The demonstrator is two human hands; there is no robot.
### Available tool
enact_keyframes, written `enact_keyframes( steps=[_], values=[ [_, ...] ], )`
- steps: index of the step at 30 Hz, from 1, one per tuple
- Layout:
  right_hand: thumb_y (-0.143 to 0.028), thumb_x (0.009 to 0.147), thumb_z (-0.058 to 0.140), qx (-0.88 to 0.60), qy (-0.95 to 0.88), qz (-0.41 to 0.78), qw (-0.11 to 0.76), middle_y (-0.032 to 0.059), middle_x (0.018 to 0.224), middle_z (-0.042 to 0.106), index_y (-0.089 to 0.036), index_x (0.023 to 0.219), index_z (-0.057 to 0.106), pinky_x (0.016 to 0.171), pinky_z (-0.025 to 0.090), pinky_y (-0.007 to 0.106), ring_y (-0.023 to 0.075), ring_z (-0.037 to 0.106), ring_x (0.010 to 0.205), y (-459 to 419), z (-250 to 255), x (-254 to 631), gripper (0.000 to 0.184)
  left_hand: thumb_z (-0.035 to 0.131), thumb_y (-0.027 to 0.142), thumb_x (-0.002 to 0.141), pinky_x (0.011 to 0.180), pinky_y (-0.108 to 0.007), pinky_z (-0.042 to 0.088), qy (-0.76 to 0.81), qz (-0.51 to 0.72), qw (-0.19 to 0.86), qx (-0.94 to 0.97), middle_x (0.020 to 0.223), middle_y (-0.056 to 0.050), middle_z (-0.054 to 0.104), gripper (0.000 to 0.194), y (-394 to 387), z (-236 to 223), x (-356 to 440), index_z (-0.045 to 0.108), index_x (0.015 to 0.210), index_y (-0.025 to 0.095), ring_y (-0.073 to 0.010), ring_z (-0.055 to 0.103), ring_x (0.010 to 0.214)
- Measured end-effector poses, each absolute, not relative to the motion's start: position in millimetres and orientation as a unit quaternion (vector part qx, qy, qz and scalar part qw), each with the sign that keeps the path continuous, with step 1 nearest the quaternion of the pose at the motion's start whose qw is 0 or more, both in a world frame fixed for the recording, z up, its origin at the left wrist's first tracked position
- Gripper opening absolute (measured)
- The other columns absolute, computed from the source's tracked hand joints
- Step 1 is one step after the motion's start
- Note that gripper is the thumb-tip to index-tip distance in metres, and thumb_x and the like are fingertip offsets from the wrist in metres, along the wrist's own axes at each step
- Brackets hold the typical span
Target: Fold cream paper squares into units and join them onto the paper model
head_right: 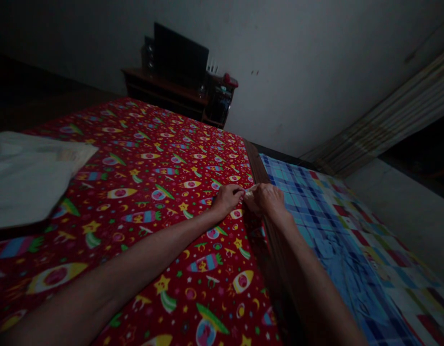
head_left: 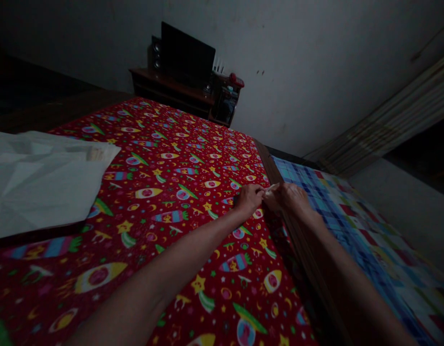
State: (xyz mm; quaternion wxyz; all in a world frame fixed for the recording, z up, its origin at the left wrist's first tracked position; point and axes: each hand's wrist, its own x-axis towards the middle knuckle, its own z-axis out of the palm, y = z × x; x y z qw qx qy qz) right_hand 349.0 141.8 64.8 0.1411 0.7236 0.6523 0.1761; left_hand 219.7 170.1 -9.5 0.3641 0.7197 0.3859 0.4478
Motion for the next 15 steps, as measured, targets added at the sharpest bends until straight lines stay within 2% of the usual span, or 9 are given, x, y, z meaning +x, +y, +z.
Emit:
enact_keyframes(
  steps=[7, 15],
  values=[
    [-0.021, 0.090, 0.038, 0.722, 0.661, 0.154, 0.133, 0.0201, 0.097, 0.066, -0.005, 0.100, 0.062, 0.071, 0.042, 0.028, 0.0259, 0.063, 0.090, 146.9, 59.1, 350.9, 0.030, 0.050, 0.014, 0.083, 0.077, -0.025, 0.046, 0.415, 0.469, 0.375, 0.683, 0.089, -0.008, 0.071, 0.021, 170.0, -2.3, 210.3, 0.070, 0.091, 0.012, -0.0163, 0.063, 0.082],
    [-0.020, 0.087, 0.046, 0.726, 0.668, 0.141, 0.081, 0.0181, 0.092, 0.068, -0.008, 0.095, 0.065, 0.065, 0.041, 0.023, 0.0208, 0.064, 0.082, 142.5, 59.4, 348.3, 0.024, 0.046, 0.007, 0.082, 0.074, -0.026, 0.050, 0.392, 0.467, 0.368, 0.703, 0.083, -0.006, 0.070, 0.025, 161.8, -1.4, 190.6, 0.069, 0.089, 0.012, -0.0153, 0.064, 0.078]
  ],
)
